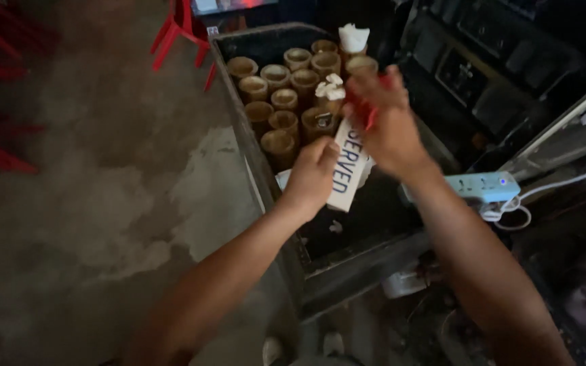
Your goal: Wiping down reserved signs and bamboo cups with a red cloth.
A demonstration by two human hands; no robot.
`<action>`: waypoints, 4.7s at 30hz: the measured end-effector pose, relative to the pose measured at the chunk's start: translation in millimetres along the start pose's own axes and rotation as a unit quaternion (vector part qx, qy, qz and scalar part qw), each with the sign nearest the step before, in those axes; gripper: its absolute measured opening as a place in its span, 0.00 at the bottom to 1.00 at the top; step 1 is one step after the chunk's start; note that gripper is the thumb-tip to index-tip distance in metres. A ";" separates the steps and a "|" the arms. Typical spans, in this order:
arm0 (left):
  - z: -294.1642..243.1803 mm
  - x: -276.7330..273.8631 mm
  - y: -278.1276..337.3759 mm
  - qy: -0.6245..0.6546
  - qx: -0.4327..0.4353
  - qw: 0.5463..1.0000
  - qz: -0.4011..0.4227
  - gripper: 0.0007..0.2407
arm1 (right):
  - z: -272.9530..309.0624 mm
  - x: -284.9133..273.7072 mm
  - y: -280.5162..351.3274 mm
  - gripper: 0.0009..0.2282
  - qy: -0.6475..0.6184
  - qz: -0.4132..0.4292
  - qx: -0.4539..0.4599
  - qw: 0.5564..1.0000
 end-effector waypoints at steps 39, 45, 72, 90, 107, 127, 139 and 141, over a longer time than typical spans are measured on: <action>-17.8 9.4 8.7 0.323 -0.036 0.941 0.091 0.20 | -11.7 0.0 11.0 0.22 -0.191 -0.013 0.037 0.981; -27.1 28.3 17.1 0.414 -0.077 0.877 0.231 0.15 | -106.7 -5.1 -21.9 0.11 -0.438 -0.216 0.159 0.858; 34.4 31.2 -13.4 0.304 -0.161 0.925 0.161 0.22 | -14.8 27.7 24.9 0.30 -0.022 -0.057 0.058 0.996; 32.2 26.4 -10.5 0.279 -0.209 0.930 0.119 0.25 | 58.9 29.5 52.4 0.35 -0.007 -0.064 -0.022 0.998; -30.4 23.4 19.5 0.314 -0.134 0.926 0.164 0.22 | -35.6 -19.3 -32.4 0.10 -0.154 -0.130 0.142 0.969; -23.8 1.0 2.2 0.289 -0.088 0.953 0.021 0.21 | 10.8 40.2 107.8 0.13 -0.462 -0.243 0.296 0.800; -24.5 20.3 6.8 0.294 -0.015 0.951 0.092 0.18 | 67.2 -6.9 22.8 0.23 -0.372 -0.244 0.069 0.893; -8.0 15.1 7.8 0.211 -0.070 0.974 0.041 0.21 | 50.1 15.4 7.5 0.22 -0.511 -0.218 0.268 0.787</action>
Point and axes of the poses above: each hand's wrist, its own y-axis away from the middle knuckle, its own x-axis out of the palm, z = x × y, the point moved 8 cm from there along -y, towards the middle knuckle, and after that the axes turned 10 degrees about -y, right-handed, at the moved point
